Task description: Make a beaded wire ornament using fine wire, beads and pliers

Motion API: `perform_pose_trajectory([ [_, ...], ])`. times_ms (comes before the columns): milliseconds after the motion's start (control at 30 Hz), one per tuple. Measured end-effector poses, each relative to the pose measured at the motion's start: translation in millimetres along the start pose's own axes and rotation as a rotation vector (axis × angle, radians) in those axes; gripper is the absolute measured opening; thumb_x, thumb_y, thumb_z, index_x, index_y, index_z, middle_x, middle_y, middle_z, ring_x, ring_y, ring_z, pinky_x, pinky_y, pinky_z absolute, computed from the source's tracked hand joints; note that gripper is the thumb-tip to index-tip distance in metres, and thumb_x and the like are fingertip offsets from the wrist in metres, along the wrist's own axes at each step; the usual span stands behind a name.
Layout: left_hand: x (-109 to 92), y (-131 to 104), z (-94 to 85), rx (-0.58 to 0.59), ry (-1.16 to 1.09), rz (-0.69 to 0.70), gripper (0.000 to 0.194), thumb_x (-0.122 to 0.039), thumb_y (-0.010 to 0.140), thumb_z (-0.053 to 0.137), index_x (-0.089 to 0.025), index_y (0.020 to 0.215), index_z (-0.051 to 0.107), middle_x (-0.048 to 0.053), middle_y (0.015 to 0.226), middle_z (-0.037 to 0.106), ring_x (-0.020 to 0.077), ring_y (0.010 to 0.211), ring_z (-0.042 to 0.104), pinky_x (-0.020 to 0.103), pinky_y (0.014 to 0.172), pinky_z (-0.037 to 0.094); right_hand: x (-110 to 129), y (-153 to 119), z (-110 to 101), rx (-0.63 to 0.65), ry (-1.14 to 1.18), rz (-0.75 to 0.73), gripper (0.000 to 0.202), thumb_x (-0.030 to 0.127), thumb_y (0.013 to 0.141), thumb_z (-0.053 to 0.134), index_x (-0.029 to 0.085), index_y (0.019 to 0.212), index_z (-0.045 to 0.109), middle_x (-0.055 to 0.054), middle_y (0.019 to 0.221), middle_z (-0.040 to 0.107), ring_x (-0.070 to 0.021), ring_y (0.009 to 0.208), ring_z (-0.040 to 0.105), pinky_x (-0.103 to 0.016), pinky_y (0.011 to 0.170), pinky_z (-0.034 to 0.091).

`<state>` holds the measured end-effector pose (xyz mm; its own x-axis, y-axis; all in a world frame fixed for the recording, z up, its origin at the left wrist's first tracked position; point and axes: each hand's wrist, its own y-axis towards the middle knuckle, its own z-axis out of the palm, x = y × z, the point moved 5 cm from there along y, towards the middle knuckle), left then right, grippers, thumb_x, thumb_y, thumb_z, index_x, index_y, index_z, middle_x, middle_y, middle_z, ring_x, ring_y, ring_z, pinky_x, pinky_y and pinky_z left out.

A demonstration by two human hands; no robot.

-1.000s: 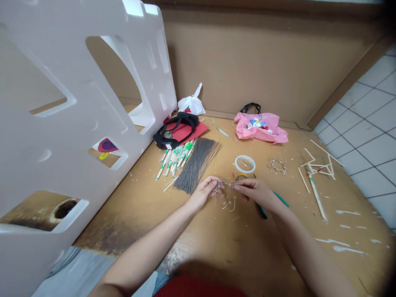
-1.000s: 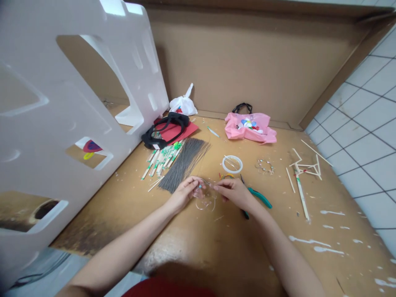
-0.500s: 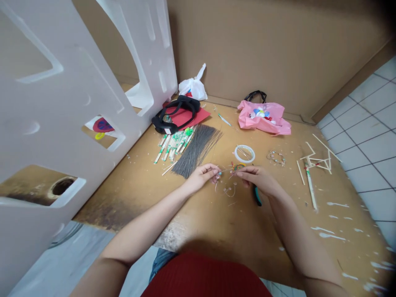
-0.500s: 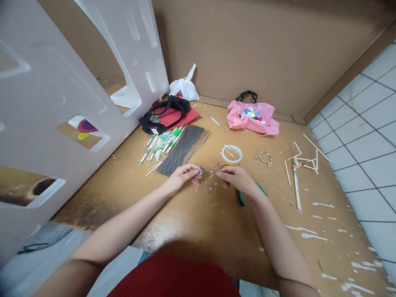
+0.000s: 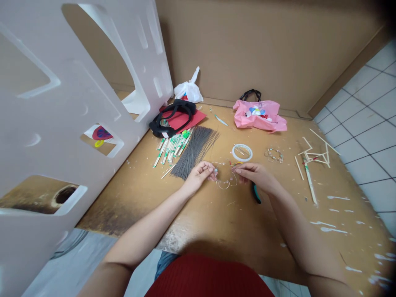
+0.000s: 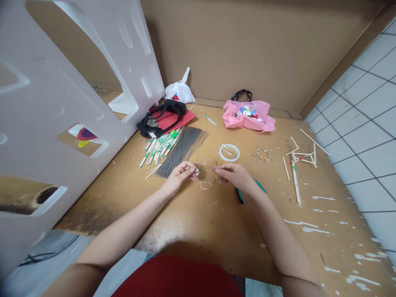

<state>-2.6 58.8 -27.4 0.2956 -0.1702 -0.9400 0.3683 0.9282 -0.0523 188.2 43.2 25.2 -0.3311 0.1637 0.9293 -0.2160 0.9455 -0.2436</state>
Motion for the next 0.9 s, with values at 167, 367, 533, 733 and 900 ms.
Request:
perform_pose_trajectory([
  [167,-4.4,-2.4,3.4,0.019,0.1,0.087,0.031,-0.039,0.078,0.062,-0.015,0.094,0.051,0.003,0.085,0.061,0.0095,0.062,0.06,0.025,0.063,0.047,-4.4,0.9,3.9,-0.038,-0.07,-0.043,0.035,0.049,0.073,0.062,0.017,0.082,0.071,-0.002,0.061,0.064,-0.012,0.054,0.056,-0.025,0.054,0.045],
  [367,-14.0,-8.2,3.4,-0.027,0.285,0.165,0.026,-0.039,0.083,0.053,-0.017,0.097,0.05,0.006,0.099,0.06,0.0095,0.064,0.058,0.024,0.063,0.046,-10.9,3.8,10.6,-0.073,-0.11,-0.017,0.033,0.047,0.073,0.062,0.017,0.083,0.072,-0.003,0.063,0.067,-0.0142,0.057,0.059,-0.028,0.06,0.048],
  [533,-30.2,-14.2,5.6,-0.08,0.617,0.441,0.014,-0.03,0.084,0.054,-0.017,0.086,0.06,0.008,0.096,0.059,0.0159,0.087,0.056,0.027,0.075,0.045,-12.5,5.4,11.4,-0.129,-0.121,-0.005,0.032,0.045,0.073,0.062,0.017,0.083,0.072,-0.003,0.062,0.068,-0.0161,0.057,0.06,-0.031,0.061,0.05],
  [733,-29.7,-19.3,13.8,0.027,0.826,0.565,0.014,-0.025,0.084,0.053,-0.019,0.092,0.062,0.01,0.101,0.06,0.0192,0.097,0.055,0.035,0.088,0.042,-13.1,4.2,15.6,-0.139,-0.179,-0.009,0.031,0.045,0.075,0.059,0.018,0.081,0.073,-0.004,0.065,0.069,-0.0182,0.062,0.063,-0.032,0.065,0.052],
  [900,-24.6,-19.1,16.6,0.092,0.769,0.519,0.016,-0.026,0.086,0.049,-0.019,0.092,0.062,0.01,0.1,0.059,0.0181,0.097,0.056,0.032,0.087,0.043,-14.2,3.5,18.2,-0.097,-0.199,-0.051,0.029,0.043,0.077,0.058,0.019,0.083,0.073,-0.005,0.072,0.071,-0.0199,0.07,0.066,-0.032,0.069,0.052],
])
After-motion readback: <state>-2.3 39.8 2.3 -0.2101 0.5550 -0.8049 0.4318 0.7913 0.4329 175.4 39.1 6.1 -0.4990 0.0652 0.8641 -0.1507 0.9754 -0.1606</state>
